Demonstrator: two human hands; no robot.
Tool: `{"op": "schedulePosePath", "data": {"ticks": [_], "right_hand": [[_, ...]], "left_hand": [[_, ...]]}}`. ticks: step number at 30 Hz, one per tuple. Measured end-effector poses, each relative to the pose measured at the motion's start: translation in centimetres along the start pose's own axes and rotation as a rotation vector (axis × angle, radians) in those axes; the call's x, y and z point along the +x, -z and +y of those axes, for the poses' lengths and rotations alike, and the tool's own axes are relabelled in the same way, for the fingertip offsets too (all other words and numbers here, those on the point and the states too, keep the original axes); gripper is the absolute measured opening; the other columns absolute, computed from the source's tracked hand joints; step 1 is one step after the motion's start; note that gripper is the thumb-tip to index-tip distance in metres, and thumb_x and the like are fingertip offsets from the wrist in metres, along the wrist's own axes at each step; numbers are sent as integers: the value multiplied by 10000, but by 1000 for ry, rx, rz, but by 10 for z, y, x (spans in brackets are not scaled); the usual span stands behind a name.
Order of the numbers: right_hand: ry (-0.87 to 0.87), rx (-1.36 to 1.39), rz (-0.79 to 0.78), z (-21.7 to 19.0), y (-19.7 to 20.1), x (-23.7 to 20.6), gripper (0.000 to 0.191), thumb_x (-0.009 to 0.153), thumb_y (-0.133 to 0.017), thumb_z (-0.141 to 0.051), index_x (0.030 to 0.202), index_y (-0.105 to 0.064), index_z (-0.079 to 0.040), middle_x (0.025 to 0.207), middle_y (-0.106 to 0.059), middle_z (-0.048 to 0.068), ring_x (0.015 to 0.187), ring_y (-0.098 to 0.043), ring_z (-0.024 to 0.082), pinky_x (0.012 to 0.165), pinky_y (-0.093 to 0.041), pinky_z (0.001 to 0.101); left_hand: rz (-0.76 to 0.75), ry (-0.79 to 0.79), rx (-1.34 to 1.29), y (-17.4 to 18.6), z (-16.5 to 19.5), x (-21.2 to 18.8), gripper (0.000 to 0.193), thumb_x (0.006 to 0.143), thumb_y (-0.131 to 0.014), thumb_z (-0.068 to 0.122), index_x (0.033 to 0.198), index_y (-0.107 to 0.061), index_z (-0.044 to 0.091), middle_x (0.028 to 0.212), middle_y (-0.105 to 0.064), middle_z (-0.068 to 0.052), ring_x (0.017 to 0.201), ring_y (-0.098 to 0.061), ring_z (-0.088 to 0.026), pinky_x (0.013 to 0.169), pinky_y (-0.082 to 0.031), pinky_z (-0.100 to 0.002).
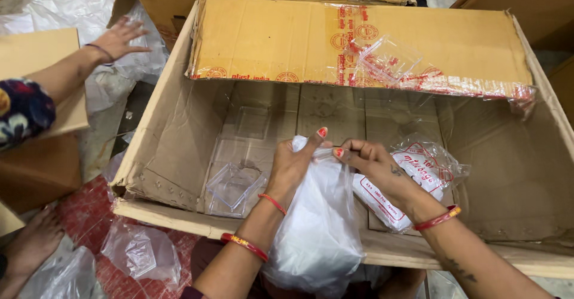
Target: The person sits on the floor in front of an open cardboard box and packs clear plastic containers into white plastic bags, placing each filled bag back into the box. They repeatedly open bags, insert containers, and set filled bags aside.
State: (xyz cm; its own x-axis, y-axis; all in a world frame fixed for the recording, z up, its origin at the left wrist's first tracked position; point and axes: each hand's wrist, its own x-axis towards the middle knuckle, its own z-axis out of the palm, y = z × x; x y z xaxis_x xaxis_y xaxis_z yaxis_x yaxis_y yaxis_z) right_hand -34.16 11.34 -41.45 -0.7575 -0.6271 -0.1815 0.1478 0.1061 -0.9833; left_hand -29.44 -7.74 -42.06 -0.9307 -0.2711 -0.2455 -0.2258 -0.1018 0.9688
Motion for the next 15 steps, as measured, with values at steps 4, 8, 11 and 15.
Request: {"op": "schedulePosePath", "data": {"ticks": [4, 8, 11, 15], "right_hand": [[-18, 10, 13, 1, 0, 1, 286, 1013, -597, -286, 940, -726, -42, 914, -730, -53, 849, -607, 33, 840, -511, 248], [-21, 1, 43, 2, 3, 3, 250, 998, -639, -257, 994, -761, -39, 920, -733, -30, 849, -610, 42, 821, -505, 249], [-49, 78, 76, 5, 6, 5, 205, 999, -629, -238, 1015, -734, -63, 912, -717, -24, 814, -606, 51, 753, -498, 251], [-4, 500, 87, 14, 8, 3, 139, 1047, -579, -220, 1027, -629, -92, 924, -647, -36, 803, -615, 50, 745, -513, 237]], "left_hand": [[34, 67, 14, 0, 5, -4, 490, 918, -721, 483, 858, -812, 5, 730, -697, -37, 650, -590, -102, 611, -487, -292], [-30, 20, -214, 1, 0, 0, 447, 907, -689, 470, 923, -799, 37, 700, -675, 10, 642, -618, -81, 622, -509, -266], [-41, 47, -144, 2, -5, 4, 521, 974, -653, 533, 1008, -863, 58, 685, -524, 17, 620, -469, -78, 584, -392, -267], [-114, 300, -269, 2, -8, 7, 532, 874, -701, 548, 950, -729, 22, 712, -658, -9, 600, -579, -107, 545, -506, -292]]}}
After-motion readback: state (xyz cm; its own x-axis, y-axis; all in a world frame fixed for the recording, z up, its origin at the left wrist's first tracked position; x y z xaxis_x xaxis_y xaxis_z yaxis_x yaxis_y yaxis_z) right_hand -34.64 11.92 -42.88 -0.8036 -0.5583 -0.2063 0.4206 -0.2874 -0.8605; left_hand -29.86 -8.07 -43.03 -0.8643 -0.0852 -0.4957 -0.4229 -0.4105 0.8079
